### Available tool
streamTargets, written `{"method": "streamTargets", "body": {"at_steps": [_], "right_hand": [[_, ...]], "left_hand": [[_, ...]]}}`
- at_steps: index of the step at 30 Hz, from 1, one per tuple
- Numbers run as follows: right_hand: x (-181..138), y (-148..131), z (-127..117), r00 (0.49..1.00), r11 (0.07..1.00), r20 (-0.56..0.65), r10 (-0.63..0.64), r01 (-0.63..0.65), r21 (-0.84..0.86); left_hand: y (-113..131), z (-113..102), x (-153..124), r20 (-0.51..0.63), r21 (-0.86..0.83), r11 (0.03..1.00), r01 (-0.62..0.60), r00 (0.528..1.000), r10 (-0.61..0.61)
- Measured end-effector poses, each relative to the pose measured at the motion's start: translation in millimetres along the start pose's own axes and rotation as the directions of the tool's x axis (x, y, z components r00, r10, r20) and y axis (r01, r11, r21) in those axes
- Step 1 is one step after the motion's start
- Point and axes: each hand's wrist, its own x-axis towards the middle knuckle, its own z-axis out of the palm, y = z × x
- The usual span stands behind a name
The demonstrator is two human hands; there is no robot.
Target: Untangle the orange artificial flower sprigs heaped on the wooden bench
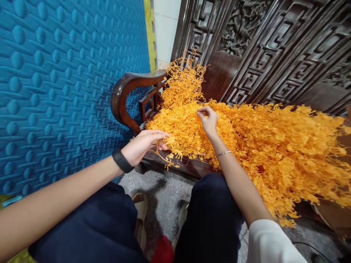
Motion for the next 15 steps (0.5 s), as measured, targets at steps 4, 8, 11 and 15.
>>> {"method": "streamTargets", "body": {"at_steps": [4, 8, 11, 15], "right_hand": [[2.7, 1.6, 4.8, 0.987, 0.993, 0.112, -0.116, 0.118, -0.016], [3.7, 3.4, 7.4, 0.964, 0.954, 0.247, -0.097, 0.161, -0.253], [1.8, 1.2, 8.6, 0.953, 0.902, 0.293, -0.081, 0.195, -0.386], [-1.9, -4.6, 8.9, 0.932, 0.856, 0.336, -0.137, 0.282, -0.433]], "left_hand": [[3.1, 2.9, 0.1, 0.013, -0.027, 1.0, 0.007, 1.0, -0.007], [4.0, 4.3, 8.2, 0.02, -0.058, 0.998, -0.009, 1.0, 0.01], [3.7, 4.4, 13.7, 0.017, -0.085, 0.996, -0.019, 1.0, 0.02], [3.8, 4.3, 15.8, 0.01, -0.109, 0.992, -0.061, 0.998, 0.062]]}}
